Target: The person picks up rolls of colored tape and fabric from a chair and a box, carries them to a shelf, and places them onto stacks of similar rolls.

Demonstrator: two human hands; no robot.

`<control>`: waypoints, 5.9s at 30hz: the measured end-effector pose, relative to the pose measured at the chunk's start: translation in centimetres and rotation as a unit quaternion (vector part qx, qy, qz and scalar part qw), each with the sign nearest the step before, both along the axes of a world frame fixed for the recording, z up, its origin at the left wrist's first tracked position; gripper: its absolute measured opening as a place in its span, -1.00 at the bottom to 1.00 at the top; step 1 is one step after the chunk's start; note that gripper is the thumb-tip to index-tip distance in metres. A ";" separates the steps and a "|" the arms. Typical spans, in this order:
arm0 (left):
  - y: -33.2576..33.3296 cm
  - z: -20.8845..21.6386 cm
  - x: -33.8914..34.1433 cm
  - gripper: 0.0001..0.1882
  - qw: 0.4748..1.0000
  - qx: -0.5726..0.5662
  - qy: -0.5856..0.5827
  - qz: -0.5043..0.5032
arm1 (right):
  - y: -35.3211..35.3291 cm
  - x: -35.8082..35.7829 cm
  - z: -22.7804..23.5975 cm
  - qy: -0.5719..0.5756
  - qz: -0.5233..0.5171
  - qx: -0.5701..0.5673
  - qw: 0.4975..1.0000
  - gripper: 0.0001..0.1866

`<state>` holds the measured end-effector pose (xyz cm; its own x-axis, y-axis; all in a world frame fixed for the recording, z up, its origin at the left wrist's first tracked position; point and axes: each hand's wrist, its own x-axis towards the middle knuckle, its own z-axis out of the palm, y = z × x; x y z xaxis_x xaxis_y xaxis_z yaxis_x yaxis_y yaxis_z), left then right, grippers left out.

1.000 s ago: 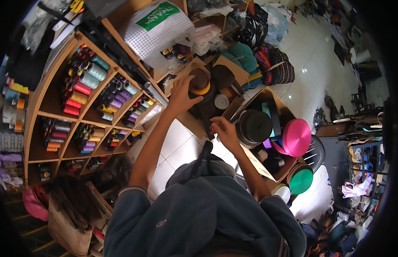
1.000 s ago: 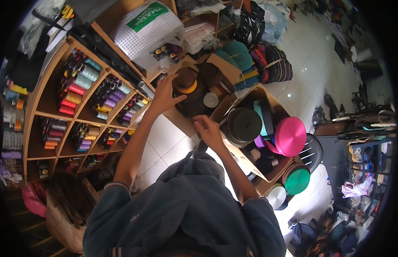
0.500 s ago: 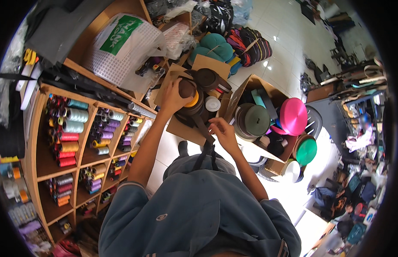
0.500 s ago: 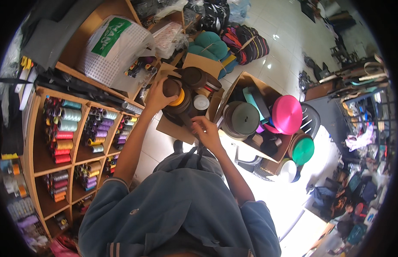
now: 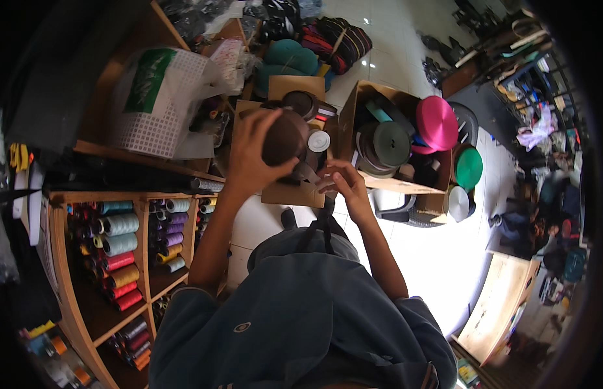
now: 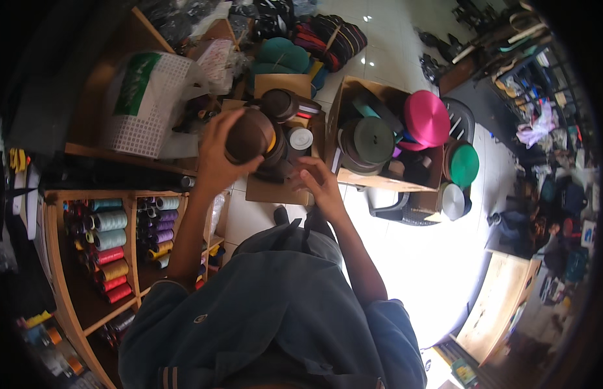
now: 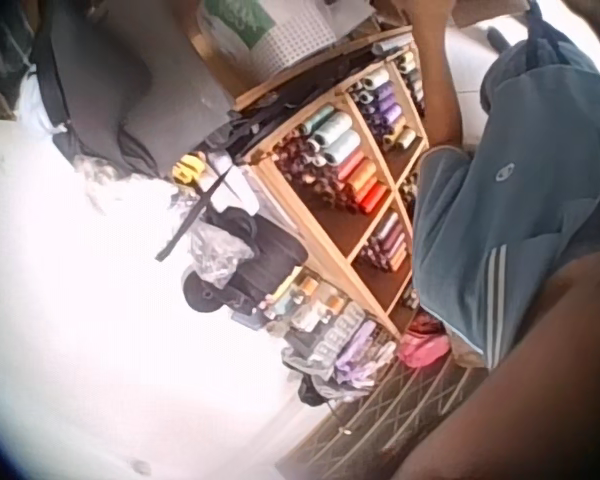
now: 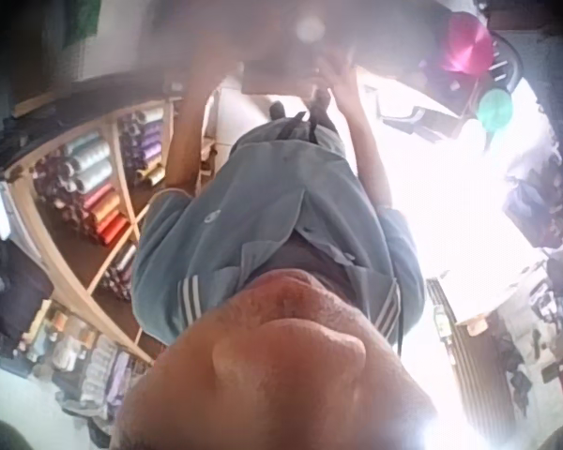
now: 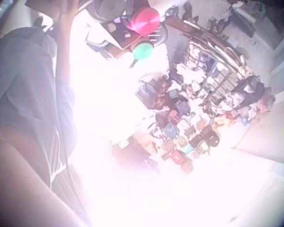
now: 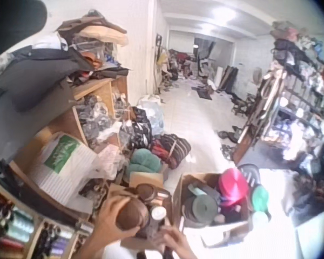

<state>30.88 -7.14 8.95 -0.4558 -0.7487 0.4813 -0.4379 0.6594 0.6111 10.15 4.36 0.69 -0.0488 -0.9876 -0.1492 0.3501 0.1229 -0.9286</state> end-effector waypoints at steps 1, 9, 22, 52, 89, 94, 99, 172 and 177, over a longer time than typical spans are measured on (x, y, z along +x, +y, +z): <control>0.9 0.7 -0.8 -0.16 0.999 -0.018 -0.034 -0.029 | 0.2 0.2 1.0 -0.020 0.009 -0.009 1.000 -0.38; 5.8 -1.7 -6.1 -0.12 0.959 0.010 -0.049 -0.280 | 3.8 -0.5 2.5 -0.017 -0.138 -0.011 0.990 -0.50; 14.2 -6.7 -18.7 -0.58 0.750 0.520 0.087 -0.399 | 18.8 -8.4 1.9 -0.008 -0.367 0.019 0.930 -0.60; 39.7 -13.1 -45.3 -0.75 0.550 0.580 -0.164 -0.578 | 43.0 -27.9 -0.9 -0.117 -0.666 0.044 0.735 -0.69; 62.7 -10.3 -80.6 -0.63 0.553 0.486 -0.244 -0.632 | 67.9 -55.8 -3.1 -0.084 -0.811 0.001 0.580 -0.69; 65.2 -10.3 -85.1 -0.64 0.546 0.494 -0.230 -0.636 | 71.9 -60.4 -3.0 -0.072 -0.769 -0.026 0.635 -0.72; 65.2 -12.1 -90.0 -0.57 0.541 0.425 -0.246 -0.682 | 73.8 -65.6 -2.1 -0.017 -0.717 0.032 0.696 -0.59; 23.4 -0.6 -156.5 -0.60 0.864 0.232 -0.196 -0.402 | 27.1 -151.8 3.8 0.338 -0.024 -0.019 0.941 -0.81; 19.2 1.7 -159.7 -0.58 0.863 0.291 -0.209 -0.355 | 23.6 -156.6 3.0 0.272 0.003 0.044 0.961 -0.82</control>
